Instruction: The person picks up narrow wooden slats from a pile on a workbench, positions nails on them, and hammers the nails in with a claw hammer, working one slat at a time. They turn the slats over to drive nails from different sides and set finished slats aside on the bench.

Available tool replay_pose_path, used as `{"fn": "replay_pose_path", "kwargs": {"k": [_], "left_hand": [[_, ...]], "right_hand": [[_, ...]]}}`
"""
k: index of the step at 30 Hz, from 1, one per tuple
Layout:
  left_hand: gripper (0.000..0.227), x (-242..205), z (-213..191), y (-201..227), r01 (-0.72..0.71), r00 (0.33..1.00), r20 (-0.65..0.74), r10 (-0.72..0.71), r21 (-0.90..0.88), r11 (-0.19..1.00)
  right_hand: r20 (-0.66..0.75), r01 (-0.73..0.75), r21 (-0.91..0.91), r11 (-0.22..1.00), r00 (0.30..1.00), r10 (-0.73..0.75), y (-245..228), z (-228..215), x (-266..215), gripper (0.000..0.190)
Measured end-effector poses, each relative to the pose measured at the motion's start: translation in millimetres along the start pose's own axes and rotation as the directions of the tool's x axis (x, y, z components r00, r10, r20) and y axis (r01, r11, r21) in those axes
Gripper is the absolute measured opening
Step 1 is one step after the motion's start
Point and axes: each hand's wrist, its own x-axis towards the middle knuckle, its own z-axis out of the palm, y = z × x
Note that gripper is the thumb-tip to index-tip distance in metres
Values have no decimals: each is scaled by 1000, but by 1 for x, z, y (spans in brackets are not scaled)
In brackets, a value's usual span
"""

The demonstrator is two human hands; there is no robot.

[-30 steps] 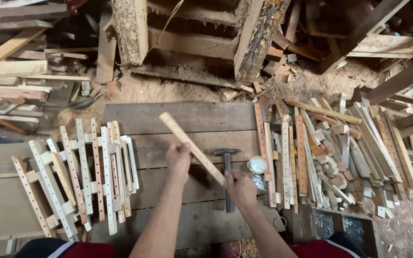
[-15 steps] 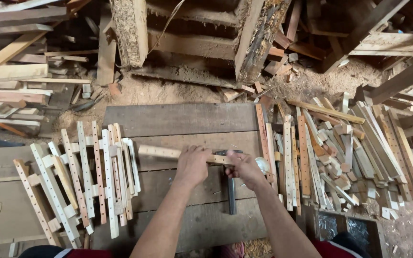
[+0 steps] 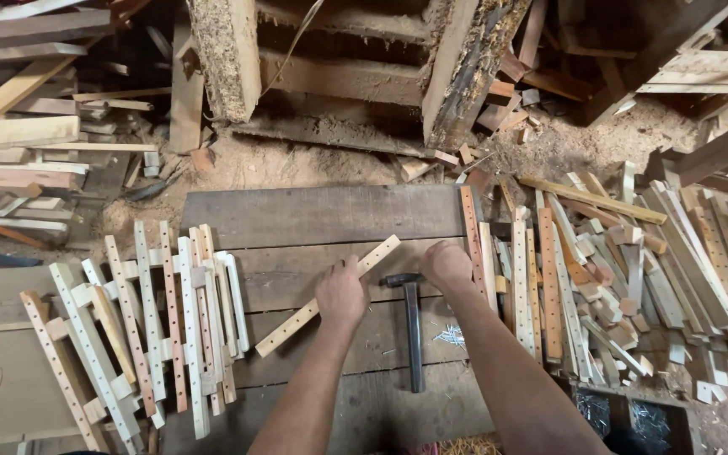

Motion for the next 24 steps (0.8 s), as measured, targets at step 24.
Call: {"fn": "replay_pose_path", "kwargs": {"k": [24], "left_hand": [[13, -13, -37, -3, 162, 978, 174, -113, -296, 941]], "right_hand": [[298, -293, 951, -95, 953, 50, -85, -60, -104, 11]]}}
